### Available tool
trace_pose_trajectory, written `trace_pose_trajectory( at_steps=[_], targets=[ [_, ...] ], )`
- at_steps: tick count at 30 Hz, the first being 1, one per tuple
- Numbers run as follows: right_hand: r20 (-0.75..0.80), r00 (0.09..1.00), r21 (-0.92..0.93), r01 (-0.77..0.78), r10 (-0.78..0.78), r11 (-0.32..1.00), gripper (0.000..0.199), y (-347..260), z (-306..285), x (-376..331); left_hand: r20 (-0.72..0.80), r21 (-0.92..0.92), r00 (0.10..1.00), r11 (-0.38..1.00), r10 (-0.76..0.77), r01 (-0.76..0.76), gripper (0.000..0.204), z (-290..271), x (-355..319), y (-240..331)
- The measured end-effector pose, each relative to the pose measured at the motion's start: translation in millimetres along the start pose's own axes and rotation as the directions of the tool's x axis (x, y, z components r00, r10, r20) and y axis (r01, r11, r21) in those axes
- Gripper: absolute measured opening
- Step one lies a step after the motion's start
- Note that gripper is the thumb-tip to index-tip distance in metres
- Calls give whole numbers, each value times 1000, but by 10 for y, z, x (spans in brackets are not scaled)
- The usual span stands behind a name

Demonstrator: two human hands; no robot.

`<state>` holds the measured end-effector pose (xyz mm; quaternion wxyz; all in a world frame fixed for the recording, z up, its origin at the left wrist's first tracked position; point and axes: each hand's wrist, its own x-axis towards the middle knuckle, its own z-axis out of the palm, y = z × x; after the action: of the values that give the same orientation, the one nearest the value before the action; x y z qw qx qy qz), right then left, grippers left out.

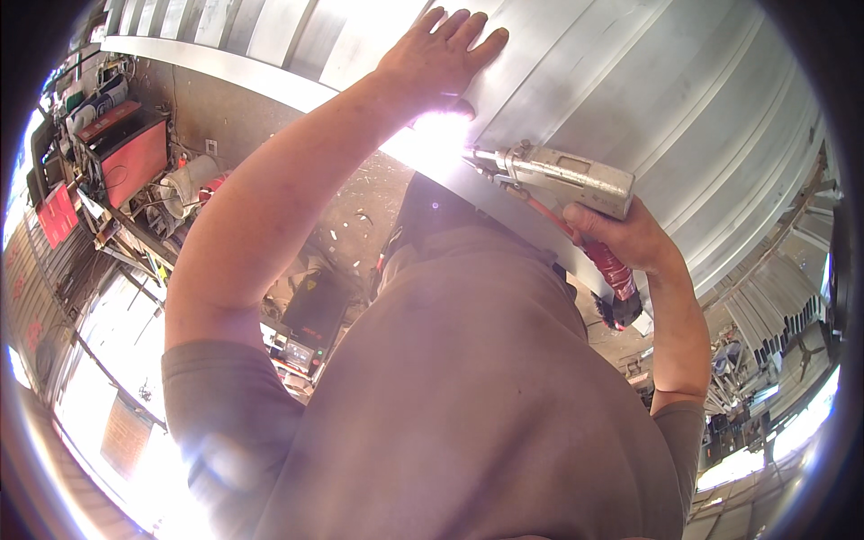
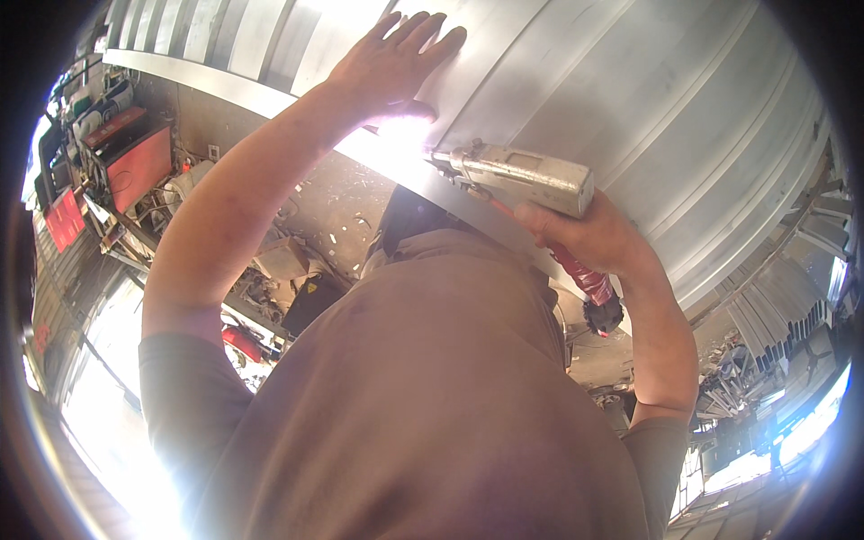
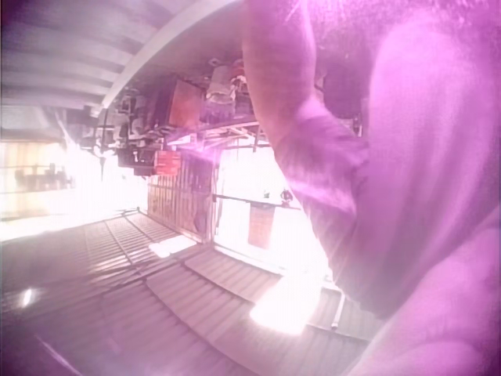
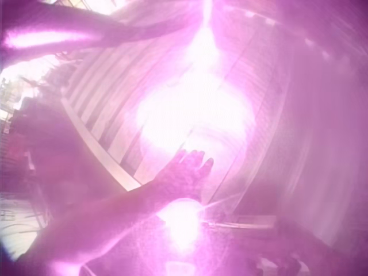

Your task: The person measures a metal panel with a tape measure, then uses a rivet gun to attach a metal strip along the edge of the panel. The person repeatedly positions the strip and fires the rivet gun to secure it in place.

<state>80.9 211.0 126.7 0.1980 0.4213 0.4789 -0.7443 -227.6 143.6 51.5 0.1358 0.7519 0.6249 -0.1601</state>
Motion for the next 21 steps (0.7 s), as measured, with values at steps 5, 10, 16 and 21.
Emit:
trace_pose_trajectory(
  at_steps=[5,10,16,21],
  targets=[
    [-17,1000,3,-20,20,1000,54,-7,6,-24,-32,-18,999,1000,16,-17,106,22,-16,-21],
    [-23,999,0,-36,36,999,56,11,-15,-47,-24,-7,1000,1000,15,-15,106,25,-12,-17],
    [-24,999,-7,-42,41,999,57,17,-26,-75,12,-16,1000,1000,-3,3,105,-28,-9,5],
    [-24,999,-11,-33,33,999,56,41,-46,-103,20,-39,1000,999,-21,22,106,-17,-14,10]
  ],
)
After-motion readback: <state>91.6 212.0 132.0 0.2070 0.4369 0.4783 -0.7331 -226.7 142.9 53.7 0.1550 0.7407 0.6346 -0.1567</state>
